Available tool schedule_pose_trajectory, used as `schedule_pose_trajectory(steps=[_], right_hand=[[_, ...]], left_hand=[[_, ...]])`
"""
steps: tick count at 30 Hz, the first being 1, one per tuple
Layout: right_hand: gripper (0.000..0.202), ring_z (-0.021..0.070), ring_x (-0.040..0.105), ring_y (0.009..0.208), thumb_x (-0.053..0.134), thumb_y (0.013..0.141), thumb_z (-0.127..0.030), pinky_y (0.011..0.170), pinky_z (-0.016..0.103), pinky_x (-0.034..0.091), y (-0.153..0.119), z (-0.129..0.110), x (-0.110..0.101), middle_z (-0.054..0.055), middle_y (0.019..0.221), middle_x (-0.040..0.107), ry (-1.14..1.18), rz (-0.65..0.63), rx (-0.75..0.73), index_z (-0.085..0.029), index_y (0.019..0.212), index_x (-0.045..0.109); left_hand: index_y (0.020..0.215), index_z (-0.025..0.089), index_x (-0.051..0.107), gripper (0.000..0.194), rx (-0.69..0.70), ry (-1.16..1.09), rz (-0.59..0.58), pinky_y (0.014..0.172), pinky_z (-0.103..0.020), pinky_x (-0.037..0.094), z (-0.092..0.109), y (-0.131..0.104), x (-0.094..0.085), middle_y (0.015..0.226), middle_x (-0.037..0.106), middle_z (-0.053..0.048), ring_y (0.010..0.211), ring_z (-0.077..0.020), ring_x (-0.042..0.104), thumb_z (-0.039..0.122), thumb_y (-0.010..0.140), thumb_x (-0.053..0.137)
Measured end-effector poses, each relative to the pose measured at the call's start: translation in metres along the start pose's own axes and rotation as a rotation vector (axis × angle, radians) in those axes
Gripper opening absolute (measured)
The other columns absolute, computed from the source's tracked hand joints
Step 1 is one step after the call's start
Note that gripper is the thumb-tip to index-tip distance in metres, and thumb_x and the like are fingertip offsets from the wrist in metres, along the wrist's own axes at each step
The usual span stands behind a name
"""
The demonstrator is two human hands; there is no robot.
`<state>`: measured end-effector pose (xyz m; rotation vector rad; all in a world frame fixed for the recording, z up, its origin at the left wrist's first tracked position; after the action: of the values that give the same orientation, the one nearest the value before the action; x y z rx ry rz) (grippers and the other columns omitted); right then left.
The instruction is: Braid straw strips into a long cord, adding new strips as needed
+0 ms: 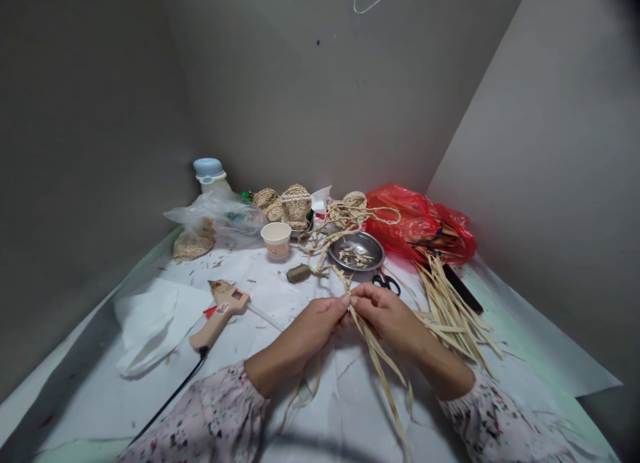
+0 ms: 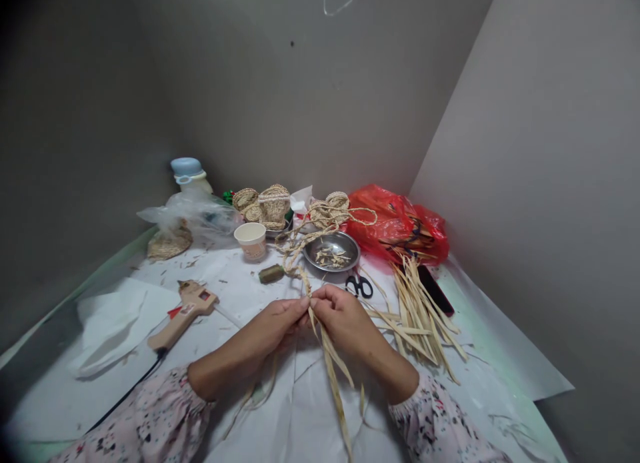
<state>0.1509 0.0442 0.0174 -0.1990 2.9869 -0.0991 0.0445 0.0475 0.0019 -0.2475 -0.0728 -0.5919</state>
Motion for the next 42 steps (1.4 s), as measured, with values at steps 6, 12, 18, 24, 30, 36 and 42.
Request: schedule_pose_trajectory(steps=[6,12,18,24,30,36,42], right_hand=[[0.018,0.0134,0.054,0.064,0.058,0.078,-0.031,0.059,0.024,0.041,-0.001,-0.014,-0.01,0.001,0.075,0.066,-0.256,0.064,-0.11,-0.017,0.082,0.069],[0.022,0.0103,0.049,0.046,0.057,0.079,-0.032,0.048,0.023,0.038,-0.001,-0.007,-0.018,0.0,0.064,0.063,-0.33,0.125,-0.027,-0.016,0.088,0.069],[0.019,0.0133,0.057,0.051,0.052,0.082,-0.026,0.054,0.025,0.043,-0.013,-0.014,0.0,0.001,0.067,0.067,-0.404,0.124,-0.06,-0.019,0.08,0.07],[0.028,0.0226,0.064,0.084,0.046,0.085,-0.015,0.078,0.033,0.046,-0.031,-0.02,0.033,0.01,0.095,0.071,-0.703,0.163,-0.282,-0.018,0.103,0.067],[0.026,0.0239,0.066,0.084,0.048,0.087,-0.017,0.075,0.033,0.046,-0.044,-0.027,0.043,0.01,0.097,0.072,-0.786,0.024,-0.258,-0.018,0.103,0.068],[0.022,0.0216,0.063,0.086,0.051,0.088,-0.029,0.078,0.032,0.044,-0.04,-0.07,-0.016,0.008,0.095,0.071,-0.676,0.283,-0.37,-0.02,0.094,0.07],[0.034,0.015,0.055,0.067,0.044,0.09,-0.039,0.064,0.026,0.041,-0.001,-0.011,-0.003,0.002,0.071,0.062,-0.335,-0.088,-0.067,-0.016,0.076,0.065]], left_hand=[[0.065,0.018,0.052,0.034,0.017,0.007,0.029,0.044,-0.025,0.012,0.001,-0.001,-0.005,0.048,0.028,0.008,0.042,-0.0072,0.019,0.047,0.082,0.054],[0.059,0.018,0.054,0.031,0.037,0.138,0.226,0.045,-0.024,0.015,-0.003,0.003,-0.018,0.043,0.033,0.007,0.042,-0.0084,0.024,0.043,0.078,0.057],[0.062,0.017,0.054,0.031,0.022,0.0,0.249,0.042,-0.023,0.013,-0.008,0.003,-0.02,0.043,0.03,0.009,0.039,-0.0066,0.021,0.044,0.077,0.058],[0.064,0.017,0.046,0.034,-0.058,-0.274,0.16,0.038,-0.019,0.011,-0.023,0.007,-0.017,0.048,0.029,0.01,0.038,-0.0035,0.018,0.045,0.076,0.062],[0.069,0.014,0.054,0.034,-0.082,-0.3,0.169,0.038,-0.017,0.013,-0.023,0.006,-0.016,0.046,0.036,0.009,0.038,-0.0033,0.024,0.046,0.074,0.065],[0.069,0.018,0.052,0.035,-0.073,-0.231,0.162,0.037,-0.02,0.01,-0.02,0.006,-0.013,0.04,0.028,0.012,0.035,-0.0044,0.017,0.05,0.074,0.063],[0.069,0.015,0.057,0.037,0.004,-0.066,0.101,0.042,-0.022,0.013,-0.021,0.009,-0.013,0.046,0.038,0.008,0.04,-0.0056,0.023,0.05,0.079,0.058]])
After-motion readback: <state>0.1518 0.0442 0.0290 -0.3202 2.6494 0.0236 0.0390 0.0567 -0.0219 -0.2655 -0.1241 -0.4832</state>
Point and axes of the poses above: each hand's wrist, its own y-axis towards the middle knuckle, its own x-axis out of the palm, z = x × y, the point moved 7 cm from there along y, towards the middle knuckle
